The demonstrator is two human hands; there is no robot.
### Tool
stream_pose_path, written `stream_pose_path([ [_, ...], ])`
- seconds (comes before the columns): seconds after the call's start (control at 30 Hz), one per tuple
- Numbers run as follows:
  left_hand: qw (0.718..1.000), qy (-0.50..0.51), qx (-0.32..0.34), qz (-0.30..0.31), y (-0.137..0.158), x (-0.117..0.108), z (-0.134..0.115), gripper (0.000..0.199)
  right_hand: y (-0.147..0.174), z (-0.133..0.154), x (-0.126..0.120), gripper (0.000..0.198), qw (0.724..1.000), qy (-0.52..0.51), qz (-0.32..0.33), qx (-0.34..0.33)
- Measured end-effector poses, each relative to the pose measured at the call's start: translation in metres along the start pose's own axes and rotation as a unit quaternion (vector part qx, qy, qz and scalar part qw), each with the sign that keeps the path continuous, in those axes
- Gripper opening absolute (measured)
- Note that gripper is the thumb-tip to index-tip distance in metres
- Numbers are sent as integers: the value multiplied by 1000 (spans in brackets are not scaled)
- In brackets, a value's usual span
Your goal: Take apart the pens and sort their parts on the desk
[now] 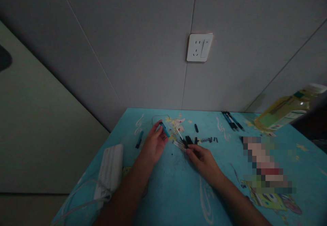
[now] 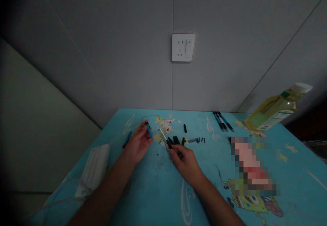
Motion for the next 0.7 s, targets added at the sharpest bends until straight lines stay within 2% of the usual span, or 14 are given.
stream_pose_path([
  [0.1,998,41,8,-38,-2,-3,0,27,1,2,2,28,1000,16,13,-12],
  [0.17,998,21,15,-57,-3,-5,2,25,2,5,3,25,999,36,25,-32],
  [0.27,995,-65,43,-68,-3,-10,6,25,3,8,5,23,995,78,33,-58],
  [0.33,979,-170,89,-72,-4,-13,7,22,3,10,5,21,991,105,37,-67],
  [0.37,959,-245,121,-74,-4,-14,6,21,3,11,6,20,990,119,40,-70],
  [0.4,927,-330,159,-75,-5,-15,4,21,3,12,6,20,988,132,42,-73],
  [0.43,882,-420,200,-71,-5,-15,2,22,3,13,6,20,986,144,45,-73],
  [0.5,767,-578,274,-48,-7,-14,0,27,4,15,6,19,982,169,48,-75],
  [0.57,667,-680,305,-9,-10,-14,1,33,6,17,6,19,975,199,55,-76],
  [0.6,635,-711,302,11,-12,-16,3,34,7,18,6,19,971,216,60,-77],
  [0.63,618,-730,292,27,-14,-18,5,33,8,19,5,19,967,234,66,-80],
  [0.7,620,-734,274,44,-17,-23,7,26,11,20,4,17,957,263,81,-86],
])
Point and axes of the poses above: each hand's wrist, its own y-axis away from the middle knuckle, its own x-axis out of the palm, z = x × y, the point moved 3 cm from there along -y, towards the middle knuckle, and after that the axes turned 3 degrees about -y, right-handed, at the moved point
